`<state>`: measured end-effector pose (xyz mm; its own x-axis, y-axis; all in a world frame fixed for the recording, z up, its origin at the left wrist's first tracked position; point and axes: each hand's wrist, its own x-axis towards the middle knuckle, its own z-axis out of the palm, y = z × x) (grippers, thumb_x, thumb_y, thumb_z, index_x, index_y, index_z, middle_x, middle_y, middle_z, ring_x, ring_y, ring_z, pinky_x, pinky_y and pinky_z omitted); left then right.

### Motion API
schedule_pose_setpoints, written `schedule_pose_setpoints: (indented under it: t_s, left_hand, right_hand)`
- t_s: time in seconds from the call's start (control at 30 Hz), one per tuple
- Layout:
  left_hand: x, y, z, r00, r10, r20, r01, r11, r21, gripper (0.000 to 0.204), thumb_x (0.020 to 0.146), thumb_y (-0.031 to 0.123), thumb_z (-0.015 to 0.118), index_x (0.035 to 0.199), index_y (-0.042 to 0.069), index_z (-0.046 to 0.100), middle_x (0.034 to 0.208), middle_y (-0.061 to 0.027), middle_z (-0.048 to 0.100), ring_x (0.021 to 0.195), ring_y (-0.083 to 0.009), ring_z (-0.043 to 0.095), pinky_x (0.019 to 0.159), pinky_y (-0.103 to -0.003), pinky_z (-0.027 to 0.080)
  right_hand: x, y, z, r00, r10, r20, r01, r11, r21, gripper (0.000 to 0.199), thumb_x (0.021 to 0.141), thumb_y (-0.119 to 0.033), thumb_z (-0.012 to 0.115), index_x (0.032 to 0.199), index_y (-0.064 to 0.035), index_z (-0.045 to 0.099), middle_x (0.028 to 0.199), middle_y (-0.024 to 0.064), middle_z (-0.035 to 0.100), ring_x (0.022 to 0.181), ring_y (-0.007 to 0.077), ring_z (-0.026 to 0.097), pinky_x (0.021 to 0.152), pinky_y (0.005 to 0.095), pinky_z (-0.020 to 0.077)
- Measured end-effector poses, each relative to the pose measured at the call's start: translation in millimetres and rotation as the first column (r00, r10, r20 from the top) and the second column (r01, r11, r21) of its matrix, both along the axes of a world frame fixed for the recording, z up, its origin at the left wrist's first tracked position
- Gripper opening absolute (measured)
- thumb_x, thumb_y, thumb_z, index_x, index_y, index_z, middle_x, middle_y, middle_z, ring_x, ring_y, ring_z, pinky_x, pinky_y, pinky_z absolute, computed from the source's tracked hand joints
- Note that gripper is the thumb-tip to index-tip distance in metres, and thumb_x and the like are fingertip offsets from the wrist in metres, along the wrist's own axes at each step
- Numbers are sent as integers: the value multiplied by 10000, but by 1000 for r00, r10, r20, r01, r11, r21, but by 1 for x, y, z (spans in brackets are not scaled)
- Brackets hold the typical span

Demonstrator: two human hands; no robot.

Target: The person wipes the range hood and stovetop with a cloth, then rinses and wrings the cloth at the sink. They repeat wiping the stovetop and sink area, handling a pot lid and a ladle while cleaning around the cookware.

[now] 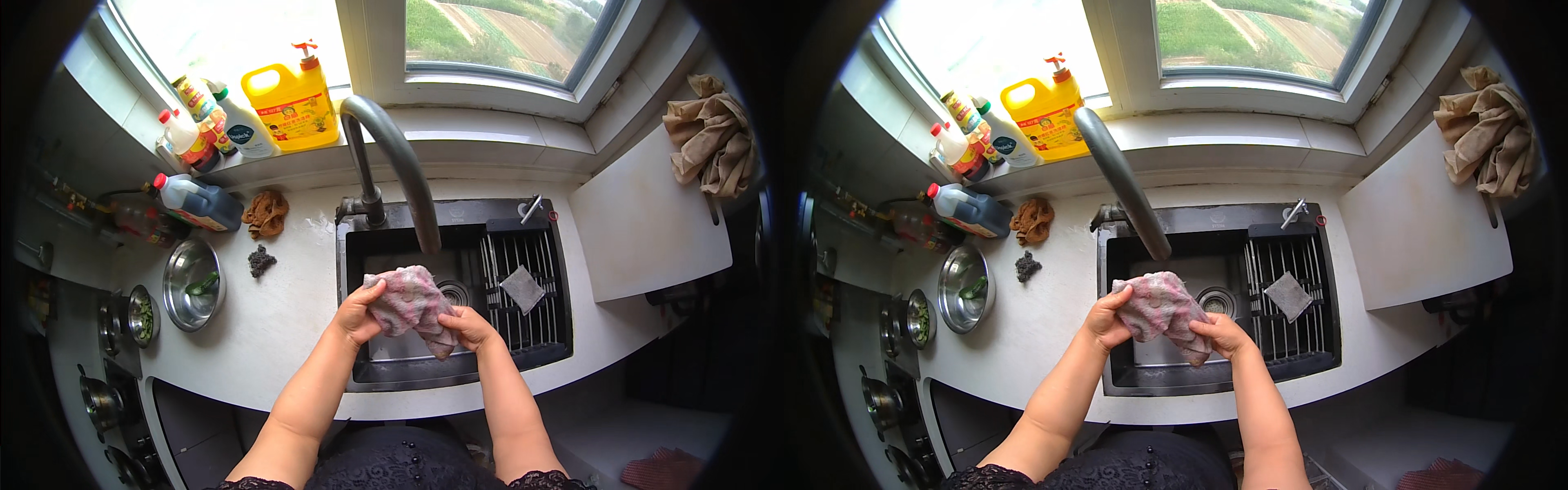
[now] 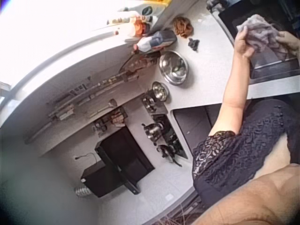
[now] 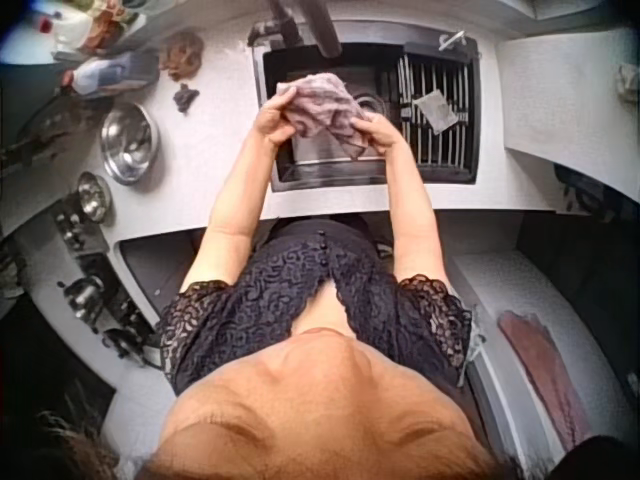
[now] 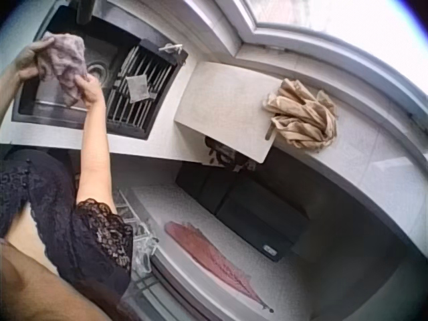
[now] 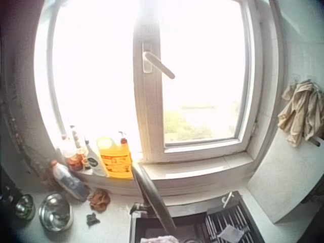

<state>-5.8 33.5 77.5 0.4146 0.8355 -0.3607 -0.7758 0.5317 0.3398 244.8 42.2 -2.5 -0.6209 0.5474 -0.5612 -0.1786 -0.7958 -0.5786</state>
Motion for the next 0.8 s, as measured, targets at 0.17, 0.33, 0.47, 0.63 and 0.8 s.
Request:
schedule_pose_setpoints:
  t_s: [0.17, 0.33, 0.47, 0.63, 0.8]
  left_hand:
    - [6, -11, -12, 1000, 10, 21, -9, 998, -61, 446, 910, 286, 580, 1268, 29, 510, 1256, -136, 556, 1183, -289, 520, 1048, -448, 379]
    - [26, -16, -37, 992, 68, -106, -77, 994, -76, 419, 931, 400, 528, 1155, 47, 570, 1135, -122, 617, 1074, -263, 586, 977, -428, 440]
    - [35, -25, -110, 938, 64, 340, -67, 998, -3, 525, 964, 527, 372, 1056, 59, 592, 1037, -127, 638, 959, -268, 623, 866, -435, 499]
    - [75, -39, -96, 961, 164, -221, -248, 865, -436, 477, 945, 538, 407, 928, 89, 568, 933, -113, 632, 877, -277, 632, 799, -435, 514]
    - [54, -56, -167, 974, 128, -187, -197, 889, -415, 436, 937, 509, 464, 896, 87, 563, 800, -89, 618, 736, -259, 617, 698, -428, 519]
  right_hand:
    - [7, -3, 22, 932, -340, -130, 331, 940, -85, 464, 830, -180, 690, 1234, -4, 543, 1047, 75, 637, 873, 156, 612, 752, 301, 506]
    - [-26, -3, 54, 944, -316, -93, 327, 866, 378, 473, 718, -180, 714, 1157, -36, 616, 1170, 87, 583, 866, 165, 564, 700, 292, 452]
    - [-87, -33, 62, 833, -525, 178, -169, 65, 983, 188, 712, -155, 686, 799, -18, 591, 1054, 125, 592, 949, 256, 558, 835, 392, 452]
    - [-90, -31, -4, 569, -753, 331, 157, 495, 855, 122, 647, -103, 656, 719, -15, 614, 820, 121, 607, 835, 294, 594, 729, 367, 491]
    - [-93, -53, -24, 692, -685, 230, 43, 357, 933, 130, 609, -86, 643, 659, -24, 541, 680, 115, 565, 669, 285, 585, 637, 352, 484]
